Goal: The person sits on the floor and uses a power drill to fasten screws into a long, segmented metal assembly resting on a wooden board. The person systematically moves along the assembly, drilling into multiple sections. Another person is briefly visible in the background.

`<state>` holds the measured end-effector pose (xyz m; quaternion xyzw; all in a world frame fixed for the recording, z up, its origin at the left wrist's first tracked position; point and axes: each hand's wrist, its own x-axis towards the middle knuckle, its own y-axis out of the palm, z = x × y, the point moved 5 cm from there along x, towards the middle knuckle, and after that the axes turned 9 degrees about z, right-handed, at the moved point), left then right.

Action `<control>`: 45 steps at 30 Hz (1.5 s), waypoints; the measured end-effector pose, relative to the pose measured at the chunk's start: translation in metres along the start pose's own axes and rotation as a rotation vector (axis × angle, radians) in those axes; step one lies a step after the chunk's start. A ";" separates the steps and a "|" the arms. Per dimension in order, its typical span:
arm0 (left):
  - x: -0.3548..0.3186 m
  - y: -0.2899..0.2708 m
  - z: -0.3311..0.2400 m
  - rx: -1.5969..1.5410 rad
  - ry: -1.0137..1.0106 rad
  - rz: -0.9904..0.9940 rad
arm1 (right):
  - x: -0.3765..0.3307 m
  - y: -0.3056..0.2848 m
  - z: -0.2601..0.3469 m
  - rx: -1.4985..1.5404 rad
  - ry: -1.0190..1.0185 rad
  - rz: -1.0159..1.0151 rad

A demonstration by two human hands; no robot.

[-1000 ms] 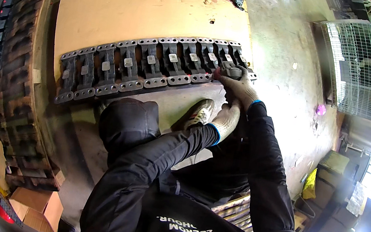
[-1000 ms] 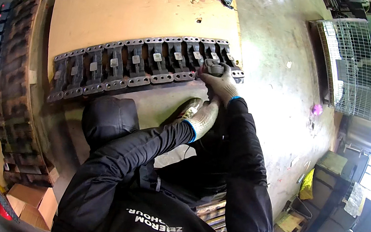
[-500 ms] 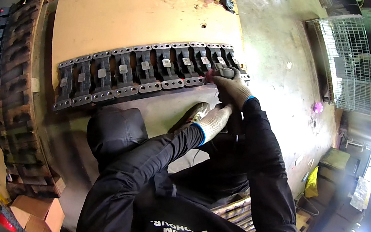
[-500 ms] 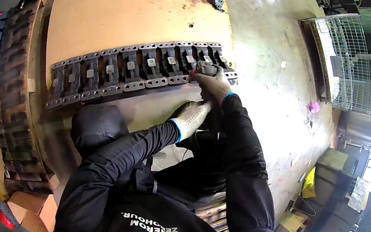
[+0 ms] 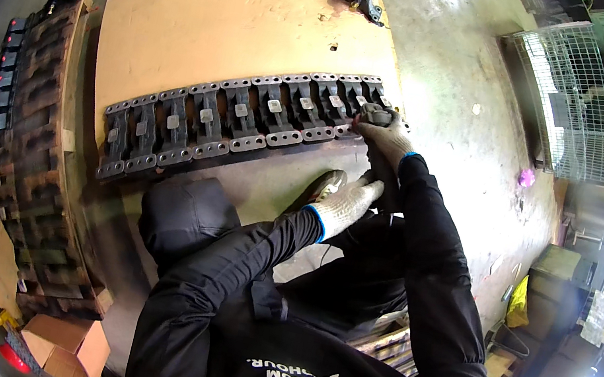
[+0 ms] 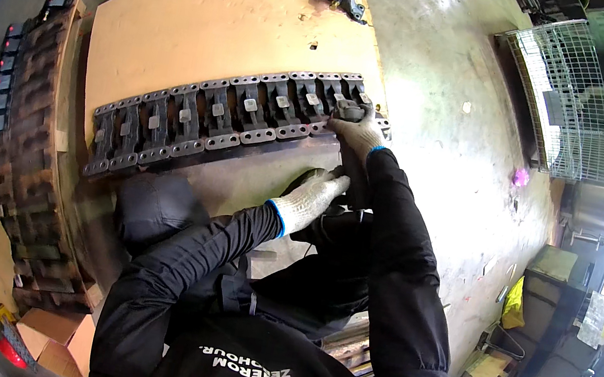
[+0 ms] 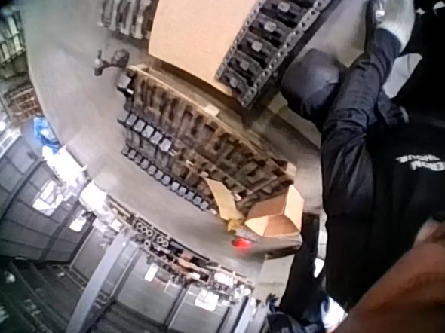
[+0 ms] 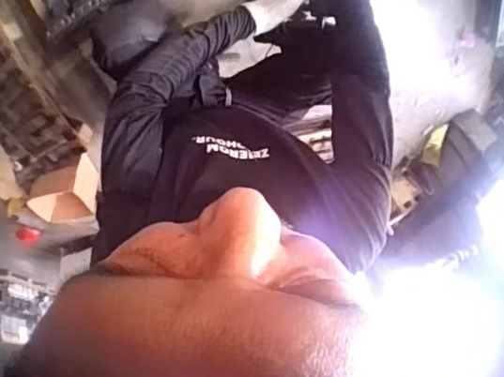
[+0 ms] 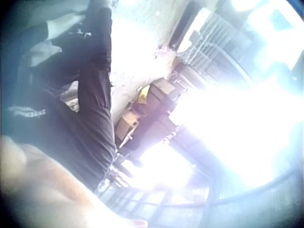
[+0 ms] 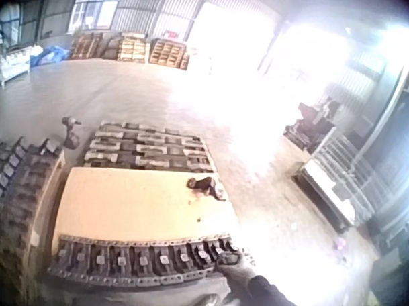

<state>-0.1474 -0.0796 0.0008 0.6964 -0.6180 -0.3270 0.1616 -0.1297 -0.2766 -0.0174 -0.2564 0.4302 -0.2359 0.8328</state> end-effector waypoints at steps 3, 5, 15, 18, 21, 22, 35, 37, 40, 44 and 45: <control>-0.015 -0.003 -0.012 0.323 -0.092 -0.096 | -0.010 0.016 0.015 -0.031 -0.044 0.104; -0.015 -0.003 -0.007 0.340 -0.106 -0.093 | -0.031 0.019 0.032 0.079 -0.025 0.142; -0.008 0.002 0.002 0.236 0.029 0.014 | -0.031 0.014 0.020 0.213 0.003 0.113; 0.003 0.003 0.010 0.342 0.075 0.049 | -0.012 0.000 -0.008 0.175 -0.006 0.009; 0.006 0.002 0.014 0.087 -0.070 0.032 | -0.018 0.000 -0.002 0.108 -0.028 -0.015; -0.002 0.008 0.004 0.117 -0.036 0.032 | -0.020 0.000 -0.002 0.082 -0.041 -0.019; 0.010 -0.009 0.016 0.395 0.002 0.060 | -0.023 0.002 0.015 0.142 -0.006 0.013; 0.009 -0.009 0.016 0.246 -0.016 -0.026 | -0.024 0.010 0.020 0.170 0.056 0.087; 0.000 0.007 -0.012 0.021 -0.076 0.059 | -0.001 -0.010 -0.014 0.209 0.043 -0.026; 0.002 0.001 0.001 -0.026 -0.054 0.020 | -0.009 0.005 0.010 0.199 -0.005 0.080; 0.005 -0.002 0.008 0.044 -0.012 0.004 | -0.008 0.006 0.013 0.192 0.010 0.081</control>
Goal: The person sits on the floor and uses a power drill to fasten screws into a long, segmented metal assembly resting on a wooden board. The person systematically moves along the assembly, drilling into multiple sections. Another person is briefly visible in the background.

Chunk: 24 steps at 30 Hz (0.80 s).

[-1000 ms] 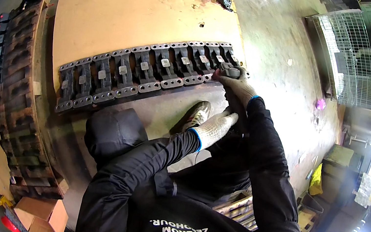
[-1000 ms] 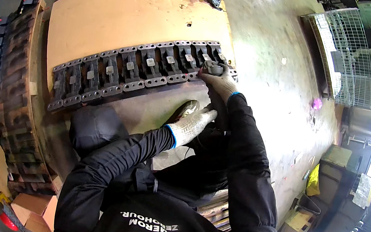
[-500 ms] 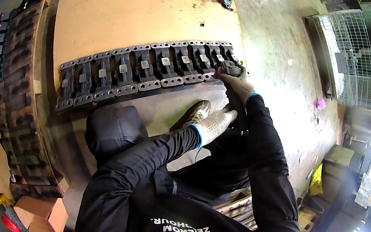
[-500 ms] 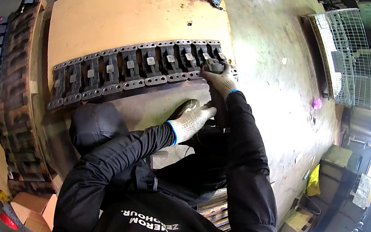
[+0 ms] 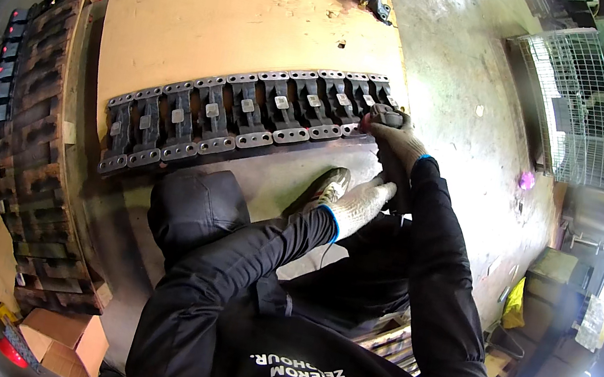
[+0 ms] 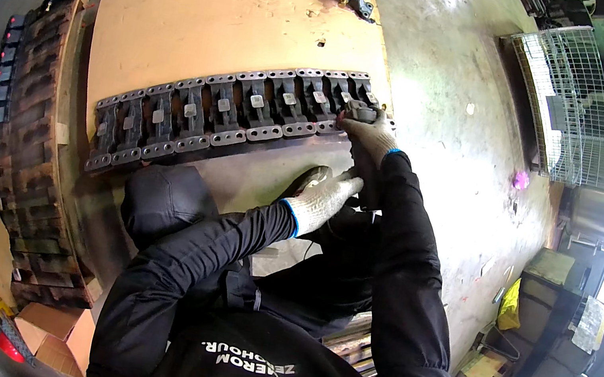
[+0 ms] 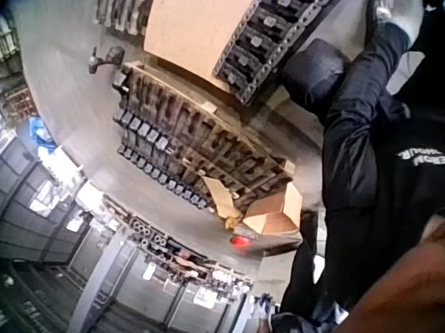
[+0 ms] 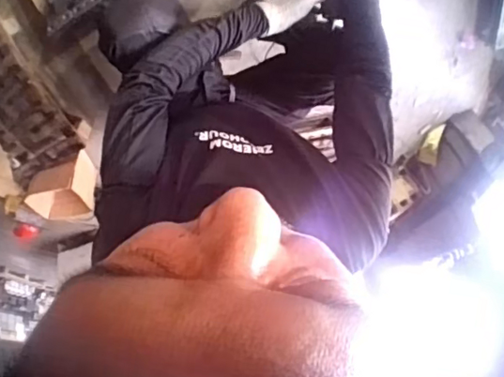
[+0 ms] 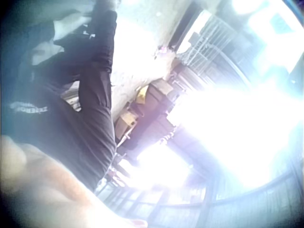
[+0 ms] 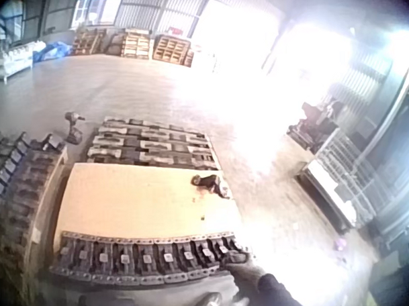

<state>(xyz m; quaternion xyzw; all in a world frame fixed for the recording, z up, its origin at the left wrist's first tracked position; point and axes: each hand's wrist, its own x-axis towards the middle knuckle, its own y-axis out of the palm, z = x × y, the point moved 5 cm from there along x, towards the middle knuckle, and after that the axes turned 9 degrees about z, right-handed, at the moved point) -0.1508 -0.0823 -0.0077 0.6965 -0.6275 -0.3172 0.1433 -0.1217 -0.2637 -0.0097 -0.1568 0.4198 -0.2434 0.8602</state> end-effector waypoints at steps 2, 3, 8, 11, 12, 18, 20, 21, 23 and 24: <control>-0.012 0.009 -0.025 0.096 -0.027 0.010 | -0.004 -0.011 -0.009 0.001 0.049 -0.031; -0.016 0.011 -0.036 0.097 -0.058 0.030 | -0.004 -0.017 -0.012 -0.017 -0.028 -0.075; -0.013 0.009 -0.011 0.207 0.033 0.017 | -0.019 0.003 0.007 -0.066 -0.019 0.045; -0.007 0.013 0.003 -0.154 0.005 -0.001 | -0.015 0.005 -0.001 -0.045 0.041 0.125; -0.006 0.012 0.005 -0.148 0.003 -0.001 | -0.012 0.003 -0.001 -0.055 0.017 0.106; -0.017 0.011 0.000 -0.113 -0.040 -0.040 | -0.031 0.021 0.024 -0.121 0.020 0.144; -0.020 0.010 0.003 -0.040 -0.037 -0.068 | -0.030 0.021 0.022 -0.132 0.009 0.132; -0.019 0.011 0.004 -0.091 -0.033 -0.040 | -0.031 0.020 0.022 -0.117 -0.030 0.107; -0.016 0.014 0.002 -0.194 -0.021 0.018 | -0.021 0.017 0.014 -0.005 -0.086 0.105; -0.013 0.015 0.004 -0.134 -0.020 0.018 | -0.015 0.008 0.003 -0.045 -0.100 0.083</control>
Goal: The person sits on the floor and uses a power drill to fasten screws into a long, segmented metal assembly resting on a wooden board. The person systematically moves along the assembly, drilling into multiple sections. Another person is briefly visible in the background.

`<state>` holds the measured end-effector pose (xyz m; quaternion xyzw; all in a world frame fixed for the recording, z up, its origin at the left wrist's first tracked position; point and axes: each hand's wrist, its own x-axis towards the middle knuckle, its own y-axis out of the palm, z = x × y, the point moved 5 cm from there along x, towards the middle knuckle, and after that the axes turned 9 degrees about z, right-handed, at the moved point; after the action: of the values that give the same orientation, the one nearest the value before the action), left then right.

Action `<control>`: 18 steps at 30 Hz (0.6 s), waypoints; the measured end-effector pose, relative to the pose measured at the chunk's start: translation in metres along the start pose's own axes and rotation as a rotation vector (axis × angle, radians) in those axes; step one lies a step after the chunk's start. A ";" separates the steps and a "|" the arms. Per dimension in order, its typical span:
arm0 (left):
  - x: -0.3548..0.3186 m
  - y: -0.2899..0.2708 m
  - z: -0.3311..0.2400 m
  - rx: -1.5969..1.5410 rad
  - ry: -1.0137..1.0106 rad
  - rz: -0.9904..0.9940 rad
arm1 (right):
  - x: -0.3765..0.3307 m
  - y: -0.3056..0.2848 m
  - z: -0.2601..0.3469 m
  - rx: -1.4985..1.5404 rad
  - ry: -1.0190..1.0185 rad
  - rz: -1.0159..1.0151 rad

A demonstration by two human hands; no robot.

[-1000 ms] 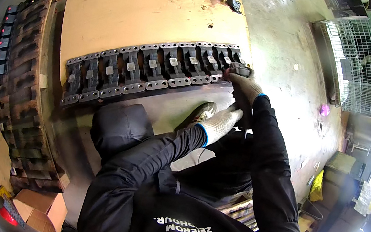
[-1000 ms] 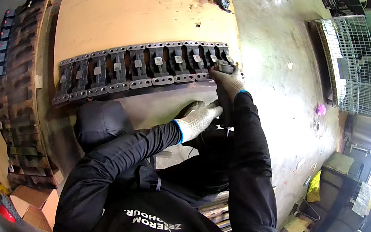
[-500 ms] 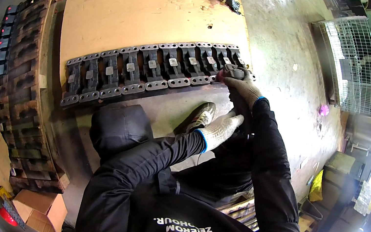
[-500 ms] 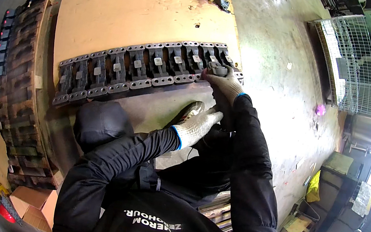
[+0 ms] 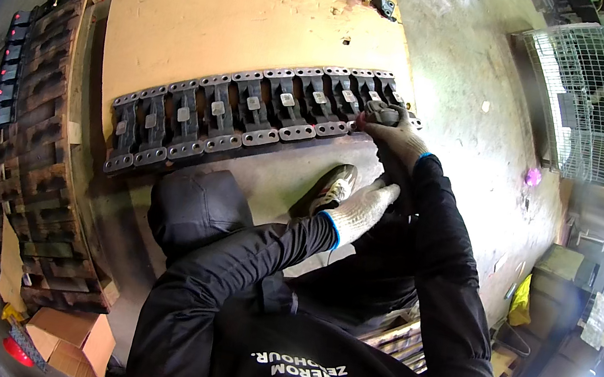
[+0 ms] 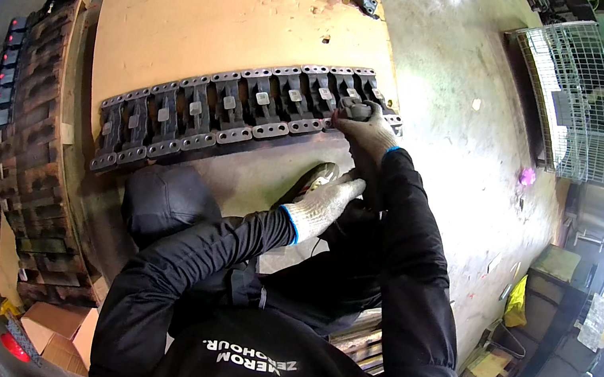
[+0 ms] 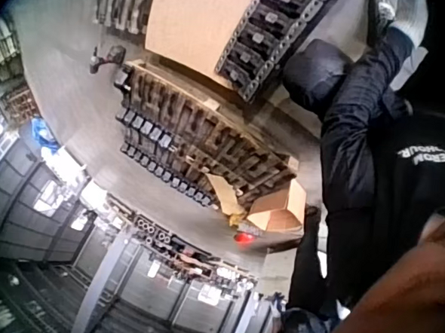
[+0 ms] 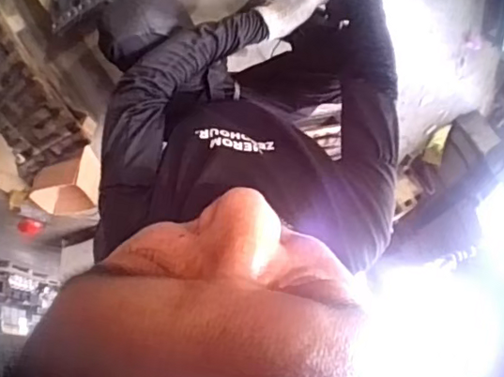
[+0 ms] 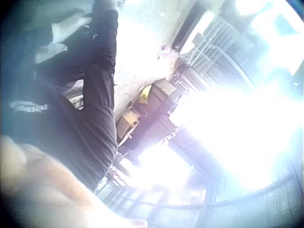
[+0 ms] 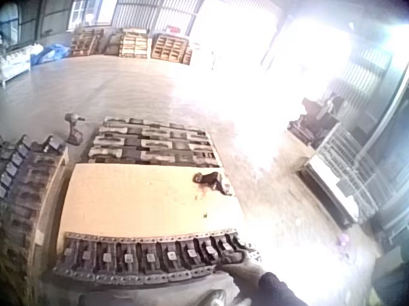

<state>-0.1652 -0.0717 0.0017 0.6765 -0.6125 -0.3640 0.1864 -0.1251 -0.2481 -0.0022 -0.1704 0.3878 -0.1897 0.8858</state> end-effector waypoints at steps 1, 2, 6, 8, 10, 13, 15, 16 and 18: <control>0.003 -0.006 0.007 0.057 0.003 -0.022 | 0.001 0.003 0.004 -0.042 -0.018 0.001; 0.001 -0.007 0.005 0.112 -0.001 -0.040 | -0.006 0.011 0.016 -0.080 -0.029 0.000; -0.019 0.007 -0.018 0.165 -0.049 -0.050 | -0.020 0.011 0.026 -0.135 0.084 0.074; -0.008 0.002 -0.009 -0.135 0.005 0.054 | -0.021 0.011 0.028 -0.096 0.114 0.044; 0.003 -0.002 -0.001 -0.157 0.000 0.066 | -0.016 0.004 0.019 -0.031 0.119 0.005; 0.015 -0.005 0.004 -0.090 0.022 0.072 | -0.017 -0.008 0.019 0.096 0.095 0.009; 0.016 0.003 -0.001 -0.077 0.094 0.074 | -0.004 -0.032 -0.009 0.161 0.083 -0.088; 0.016 0.004 -0.003 -0.108 0.090 0.075 | 0.001 -0.042 -0.019 0.155 0.086 -0.136; 0.007 0.002 -0.014 -0.170 0.087 0.059 | -0.013 -0.043 0.001 0.201 0.105 -0.139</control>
<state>-0.1567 -0.0821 0.0107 0.6551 -0.5903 -0.3793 0.2803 -0.1413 -0.2790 0.0261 -0.0968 0.4000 -0.2972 0.8616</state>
